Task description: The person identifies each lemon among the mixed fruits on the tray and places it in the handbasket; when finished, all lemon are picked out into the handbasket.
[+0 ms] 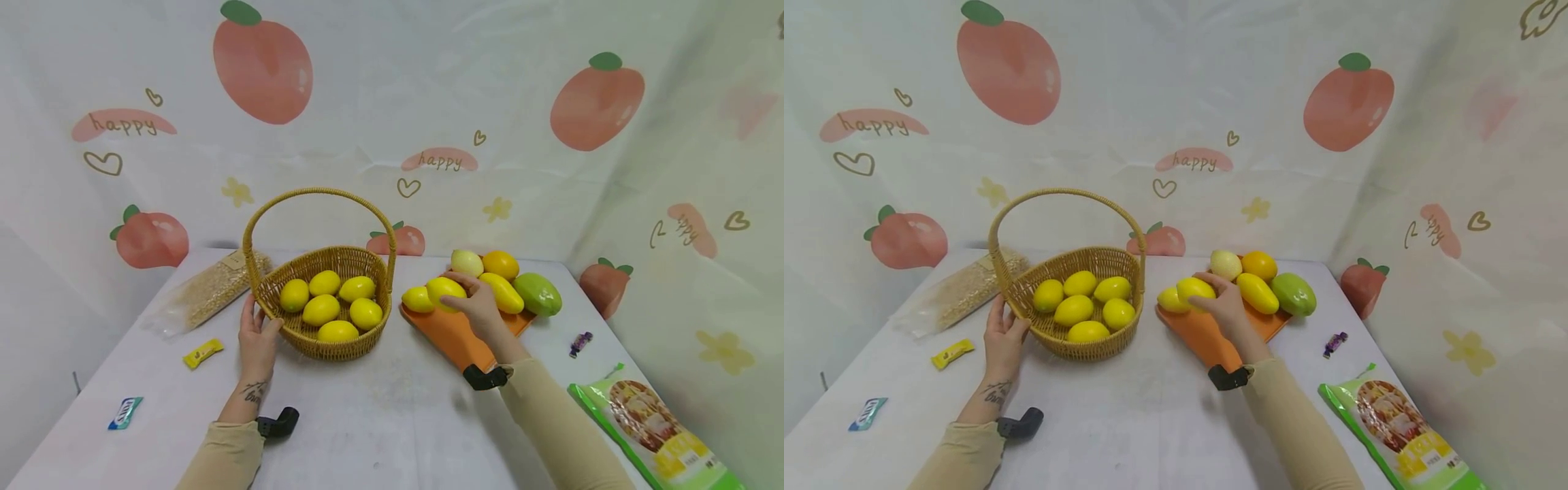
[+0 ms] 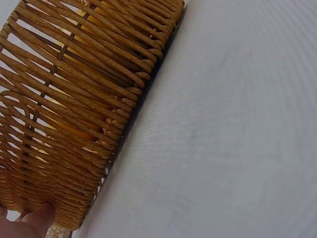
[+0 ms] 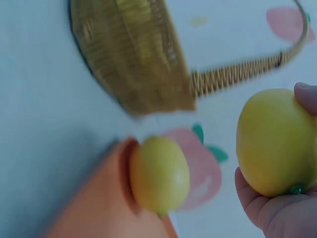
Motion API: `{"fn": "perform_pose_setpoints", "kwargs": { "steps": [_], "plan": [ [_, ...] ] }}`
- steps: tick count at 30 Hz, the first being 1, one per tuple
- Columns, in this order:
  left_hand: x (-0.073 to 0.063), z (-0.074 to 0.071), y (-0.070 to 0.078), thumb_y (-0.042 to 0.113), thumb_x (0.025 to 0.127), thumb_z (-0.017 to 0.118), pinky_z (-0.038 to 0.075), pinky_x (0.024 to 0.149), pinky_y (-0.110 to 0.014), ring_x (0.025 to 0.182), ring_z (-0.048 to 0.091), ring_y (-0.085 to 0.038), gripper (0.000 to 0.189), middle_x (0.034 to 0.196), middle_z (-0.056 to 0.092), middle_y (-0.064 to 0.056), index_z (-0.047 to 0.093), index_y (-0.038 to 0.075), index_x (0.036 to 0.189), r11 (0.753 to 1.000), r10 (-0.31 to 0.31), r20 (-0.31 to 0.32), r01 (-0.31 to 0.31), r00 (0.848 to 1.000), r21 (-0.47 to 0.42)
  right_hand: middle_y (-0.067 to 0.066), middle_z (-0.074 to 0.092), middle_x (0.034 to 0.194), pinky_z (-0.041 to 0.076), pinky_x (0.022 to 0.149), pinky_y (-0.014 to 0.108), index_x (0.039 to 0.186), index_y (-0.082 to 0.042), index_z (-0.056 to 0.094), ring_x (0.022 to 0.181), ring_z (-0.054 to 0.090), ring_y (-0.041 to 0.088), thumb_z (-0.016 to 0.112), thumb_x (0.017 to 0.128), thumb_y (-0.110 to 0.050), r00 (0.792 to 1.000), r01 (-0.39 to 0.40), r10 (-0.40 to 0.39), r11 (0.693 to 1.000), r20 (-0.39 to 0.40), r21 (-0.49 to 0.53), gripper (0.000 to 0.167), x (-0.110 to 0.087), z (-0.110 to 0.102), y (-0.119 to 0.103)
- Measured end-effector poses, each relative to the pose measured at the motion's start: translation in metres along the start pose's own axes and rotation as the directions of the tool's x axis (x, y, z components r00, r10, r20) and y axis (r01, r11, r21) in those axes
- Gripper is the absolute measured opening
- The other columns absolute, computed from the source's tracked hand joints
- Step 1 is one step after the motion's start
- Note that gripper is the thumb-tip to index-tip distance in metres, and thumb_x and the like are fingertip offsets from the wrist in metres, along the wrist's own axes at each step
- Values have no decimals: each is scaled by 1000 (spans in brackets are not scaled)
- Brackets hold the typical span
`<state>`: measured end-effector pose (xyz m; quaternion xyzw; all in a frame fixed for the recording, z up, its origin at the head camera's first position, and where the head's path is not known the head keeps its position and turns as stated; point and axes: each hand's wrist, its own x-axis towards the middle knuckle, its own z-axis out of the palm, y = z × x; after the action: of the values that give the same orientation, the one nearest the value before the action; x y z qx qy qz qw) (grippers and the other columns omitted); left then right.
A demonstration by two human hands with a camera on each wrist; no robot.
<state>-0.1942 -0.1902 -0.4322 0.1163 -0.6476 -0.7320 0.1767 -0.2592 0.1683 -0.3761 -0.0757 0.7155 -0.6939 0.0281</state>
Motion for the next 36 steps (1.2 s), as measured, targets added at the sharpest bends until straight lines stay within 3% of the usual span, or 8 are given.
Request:
{"fn": "perform_pose_setpoints", "kwargs": {
  "steps": [4,8,16,25,29,36],
  "plan": [
    [0,1,1,-3,87,44,29,108,-39,141,20,-21,75,156,9,0,10,21,150,1000,-1,0,1,1000,-1,-3,59,110,51,80,21,127,7,50,98,53,13,67,76,3,998,9,-12,999,69,46,54,-16,16,2],
    [0,1,1,-3,88,44,29,108,-39,141,20,-20,75,156,7,2,9,20,150,1000,4,-2,-4,1000,0,3,58,114,51,79,24,125,8,50,97,53,16,68,75,4,989,9,-18,998,146,63,53,-22,41,3],
    [0,2,0,-4,88,44,31,107,-37,140,22,-22,74,156,12,-2,10,17,150,1000,19,-8,-19,1000,2,14,55,123,50,83,26,122,3,56,100,51,19,70,73,3,980,30,-31,1000,196,8,50,-9,112,-3],
    [-1,1,1,-3,88,43,33,107,-32,140,22,-21,74,156,7,2,10,20,150,1000,10,1,-10,1000,-3,7,54,125,48,88,30,123,-4,58,102,52,17,73,74,-6,975,-9,19,999,221,-46,51,10,181,-4],
    [0,1,2,-3,88,43,31,108,-34,141,20,-20,74,156,3,5,9,22,150,1000,4,6,-4,1000,3,4,57,123,48,87,28,121,-7,60,102,53,16,74,74,-9,977,-9,22,998,210,-65,50,13,200,-3],
    [1,0,2,-2,88,43,30,109,-37,141,20,-19,75,156,3,4,10,23,150,1000,-14,-2,14,1000,15,15,57,126,46,95,32,120,-2,58,121,49,30,67,81,-4,978,-24,5,996,209,86,41,12,204,-4]
  ]
}}
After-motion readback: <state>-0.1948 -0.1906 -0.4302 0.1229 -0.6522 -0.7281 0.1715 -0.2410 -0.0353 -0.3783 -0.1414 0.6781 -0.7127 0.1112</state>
